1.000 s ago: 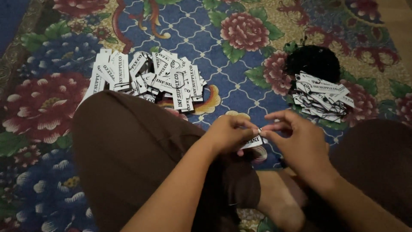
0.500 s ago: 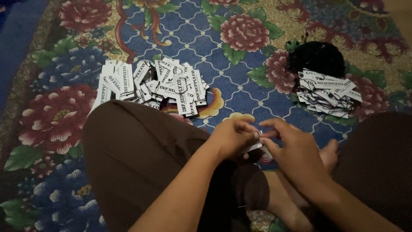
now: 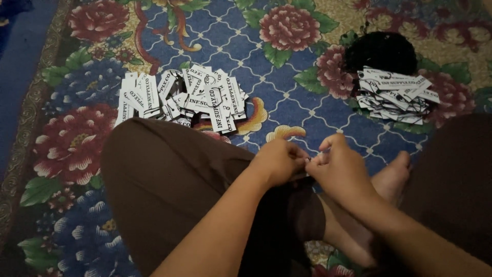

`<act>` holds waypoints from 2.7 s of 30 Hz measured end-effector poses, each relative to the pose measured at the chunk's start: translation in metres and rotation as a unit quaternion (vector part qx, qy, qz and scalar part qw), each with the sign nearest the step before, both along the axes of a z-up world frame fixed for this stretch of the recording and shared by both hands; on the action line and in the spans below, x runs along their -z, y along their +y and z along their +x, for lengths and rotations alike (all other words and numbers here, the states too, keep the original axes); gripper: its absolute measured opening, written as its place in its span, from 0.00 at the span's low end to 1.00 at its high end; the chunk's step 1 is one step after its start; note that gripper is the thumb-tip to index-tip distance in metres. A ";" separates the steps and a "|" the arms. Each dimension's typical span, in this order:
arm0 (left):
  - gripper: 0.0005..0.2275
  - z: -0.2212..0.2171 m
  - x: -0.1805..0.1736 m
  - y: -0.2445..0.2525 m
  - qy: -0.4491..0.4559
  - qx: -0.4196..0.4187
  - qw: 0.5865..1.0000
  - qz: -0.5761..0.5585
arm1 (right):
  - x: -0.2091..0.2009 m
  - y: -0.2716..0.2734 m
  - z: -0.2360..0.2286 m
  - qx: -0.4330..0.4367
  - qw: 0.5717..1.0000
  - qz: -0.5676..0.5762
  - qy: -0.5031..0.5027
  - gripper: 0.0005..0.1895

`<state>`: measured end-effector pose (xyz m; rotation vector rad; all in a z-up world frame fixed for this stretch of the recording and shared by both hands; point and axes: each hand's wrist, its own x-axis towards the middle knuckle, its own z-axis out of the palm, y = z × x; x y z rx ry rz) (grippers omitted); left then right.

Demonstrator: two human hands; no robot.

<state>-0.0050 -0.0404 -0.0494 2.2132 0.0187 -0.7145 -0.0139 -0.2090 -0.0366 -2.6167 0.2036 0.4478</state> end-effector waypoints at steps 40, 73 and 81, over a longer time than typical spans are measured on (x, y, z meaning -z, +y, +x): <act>0.13 0.008 0.013 0.004 -0.120 -0.183 0.974 -0.064 | -0.008 -0.021 0.010 0.138 0.962 0.233 -0.039 0.20; 0.11 -0.001 -0.018 0.002 -0.056 -0.141 0.988 -0.041 | -0.001 -0.124 0.131 -0.100 0.948 -0.195 -0.231 0.21; 0.09 0.000 -0.018 0.001 -0.056 -0.134 0.989 -0.021 | 0.070 -0.200 0.189 -0.222 0.898 -0.275 -0.264 0.24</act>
